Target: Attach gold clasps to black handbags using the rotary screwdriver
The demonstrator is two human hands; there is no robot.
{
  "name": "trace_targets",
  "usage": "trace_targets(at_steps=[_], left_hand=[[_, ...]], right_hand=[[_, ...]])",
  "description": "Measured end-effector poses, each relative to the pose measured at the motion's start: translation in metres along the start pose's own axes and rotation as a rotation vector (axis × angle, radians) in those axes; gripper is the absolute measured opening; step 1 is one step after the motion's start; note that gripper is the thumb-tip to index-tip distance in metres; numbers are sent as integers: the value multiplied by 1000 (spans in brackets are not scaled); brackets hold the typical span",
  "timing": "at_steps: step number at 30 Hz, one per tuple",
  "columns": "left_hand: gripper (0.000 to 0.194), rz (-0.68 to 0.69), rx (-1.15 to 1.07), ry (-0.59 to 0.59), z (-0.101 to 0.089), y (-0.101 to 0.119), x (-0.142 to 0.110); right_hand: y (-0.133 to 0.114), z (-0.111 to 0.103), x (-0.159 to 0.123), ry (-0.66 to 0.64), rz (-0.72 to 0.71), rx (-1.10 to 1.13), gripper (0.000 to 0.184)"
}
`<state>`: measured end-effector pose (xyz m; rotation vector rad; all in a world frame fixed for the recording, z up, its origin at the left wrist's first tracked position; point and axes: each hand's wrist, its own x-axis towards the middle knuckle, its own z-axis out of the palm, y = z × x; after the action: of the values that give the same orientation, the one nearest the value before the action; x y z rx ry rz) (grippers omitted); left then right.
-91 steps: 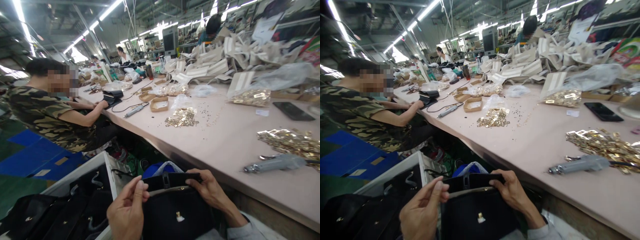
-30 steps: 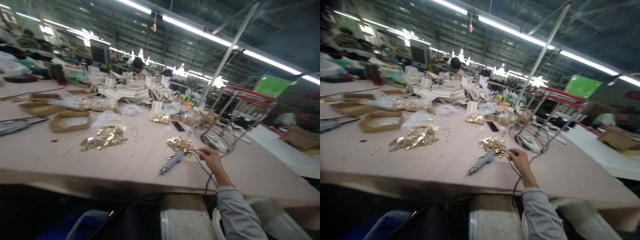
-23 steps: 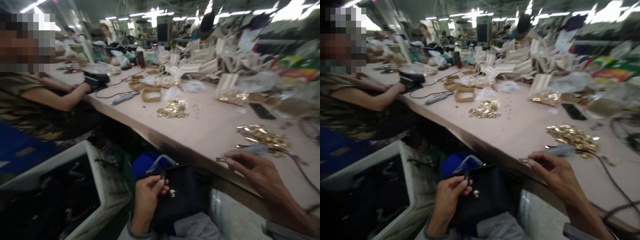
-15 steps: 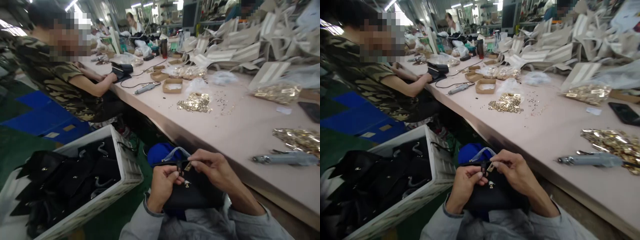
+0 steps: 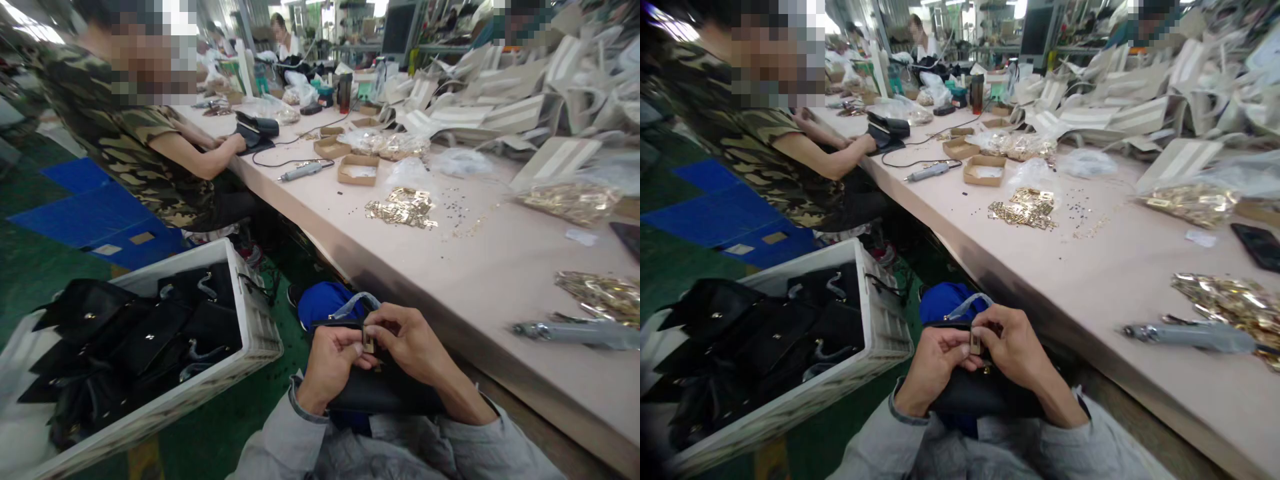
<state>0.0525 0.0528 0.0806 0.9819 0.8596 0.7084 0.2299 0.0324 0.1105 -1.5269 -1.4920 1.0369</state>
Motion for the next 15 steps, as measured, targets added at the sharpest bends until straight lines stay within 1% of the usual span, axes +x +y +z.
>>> trace_targets(at_steps=[5,8,10,12,13,15], left_hand=[[31,-43,-100,-26,-1,2,-1],[34,-34,-93,-12,3,-3,-1],[39,-20,-80,56,8,-10,-2],[47,-22,-119,188,10,-20,-2],[49,-57,-116,220,9,-24,-2],[47,-142,-71,237,7,-28,-2]], right_hand=[[4,14,-5,133,-52,-71,15],[9,18,-7,167,-81,-109,18],[16,21,-10,175,-71,-125,22],[25,24,-13,196,-18,-156,27],[31,26,-13,209,2,-179,31],[39,29,-13,154,53,-221,31]])
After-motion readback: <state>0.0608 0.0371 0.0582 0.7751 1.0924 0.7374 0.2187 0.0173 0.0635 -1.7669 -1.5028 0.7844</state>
